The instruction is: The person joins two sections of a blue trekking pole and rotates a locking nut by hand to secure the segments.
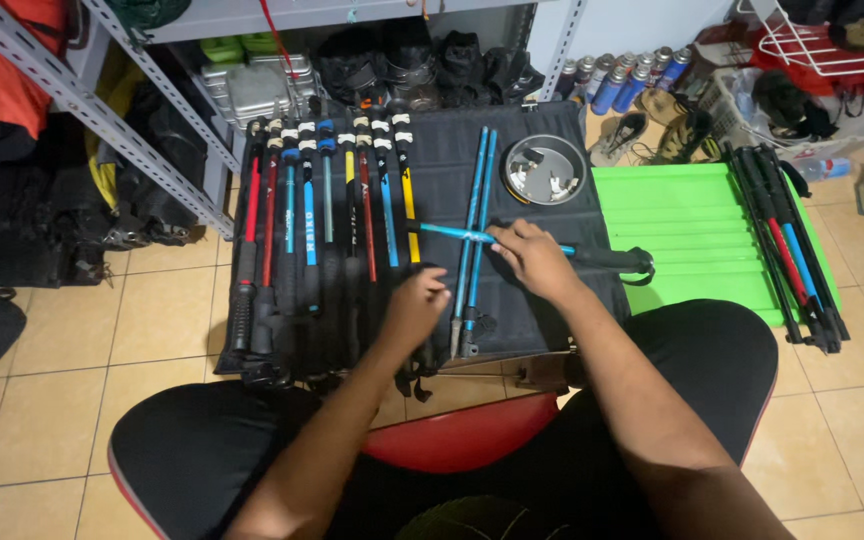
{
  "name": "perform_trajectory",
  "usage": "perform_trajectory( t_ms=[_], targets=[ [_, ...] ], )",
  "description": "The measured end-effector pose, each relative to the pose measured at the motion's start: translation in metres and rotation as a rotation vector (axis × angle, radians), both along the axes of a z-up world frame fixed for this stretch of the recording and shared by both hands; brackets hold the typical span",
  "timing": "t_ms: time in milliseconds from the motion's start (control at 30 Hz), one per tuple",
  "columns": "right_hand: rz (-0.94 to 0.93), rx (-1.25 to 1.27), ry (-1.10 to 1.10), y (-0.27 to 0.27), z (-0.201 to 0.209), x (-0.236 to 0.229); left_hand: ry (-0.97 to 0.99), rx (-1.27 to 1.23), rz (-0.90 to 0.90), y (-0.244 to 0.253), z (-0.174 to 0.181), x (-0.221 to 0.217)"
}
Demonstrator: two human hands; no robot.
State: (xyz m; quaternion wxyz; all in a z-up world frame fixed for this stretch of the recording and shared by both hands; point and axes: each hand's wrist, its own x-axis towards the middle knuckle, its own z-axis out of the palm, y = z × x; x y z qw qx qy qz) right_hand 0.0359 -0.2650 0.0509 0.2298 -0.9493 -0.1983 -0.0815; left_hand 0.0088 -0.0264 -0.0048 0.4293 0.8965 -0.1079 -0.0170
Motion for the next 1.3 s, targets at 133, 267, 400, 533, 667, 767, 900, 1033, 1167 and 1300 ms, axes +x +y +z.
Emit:
perform_trajectory(
  t_ms=[133, 267, 400, 533, 667, 767, 900, 1033, 1167, 1300],
  targets=[
    [-0.017, -0.057, -0.005, 0.001, -0.002, 0.002, -0.155, 0.113, -0.041, -0.020, -0.015, 0.005],
    [-0.052, -0.091, 0.029, 0.003, 0.003, 0.000, -0.115, 0.428, -0.048, -0.044, -0.002, 0.009],
    [-0.071, -0.060, 0.094, 0.004, 0.013, -0.007, -0.060, 0.547, -0.040, -0.059, -0.010, 0.016],
    [-0.065, -0.086, 0.069, -0.001, 0.002, -0.006, -0.140, 0.552, -0.045, -0.063, -0.009, 0.023],
    [-0.051, -0.097, 0.086, 0.003, 0.009, -0.008, -0.086, 0.563, -0.056, -0.067, -0.010, 0.024],
    [-0.053, -0.108, 0.088, 0.002, 0.009, -0.009, -0.100, 0.572, -0.041, -0.071, -0.019, 0.026],
    [-0.054, -0.085, 0.093, 0.002, 0.011, -0.008, -0.076, 0.459, 0.028, -0.071, -0.070, 0.050],
    [-0.062, -0.099, 0.102, 0.001, 0.013, -0.009, 0.152, 0.214, 0.015, -0.054, -0.031, 0.054],
    [-0.077, -0.109, 0.094, 0.000, 0.010, -0.007, 0.301, 0.163, 0.046, -0.026, 0.017, 0.049],
    [-0.087, -0.104, 0.088, -0.001, 0.006, -0.005, 0.213, 0.266, -0.047, 0.026, 0.059, 0.036]
  ],
)
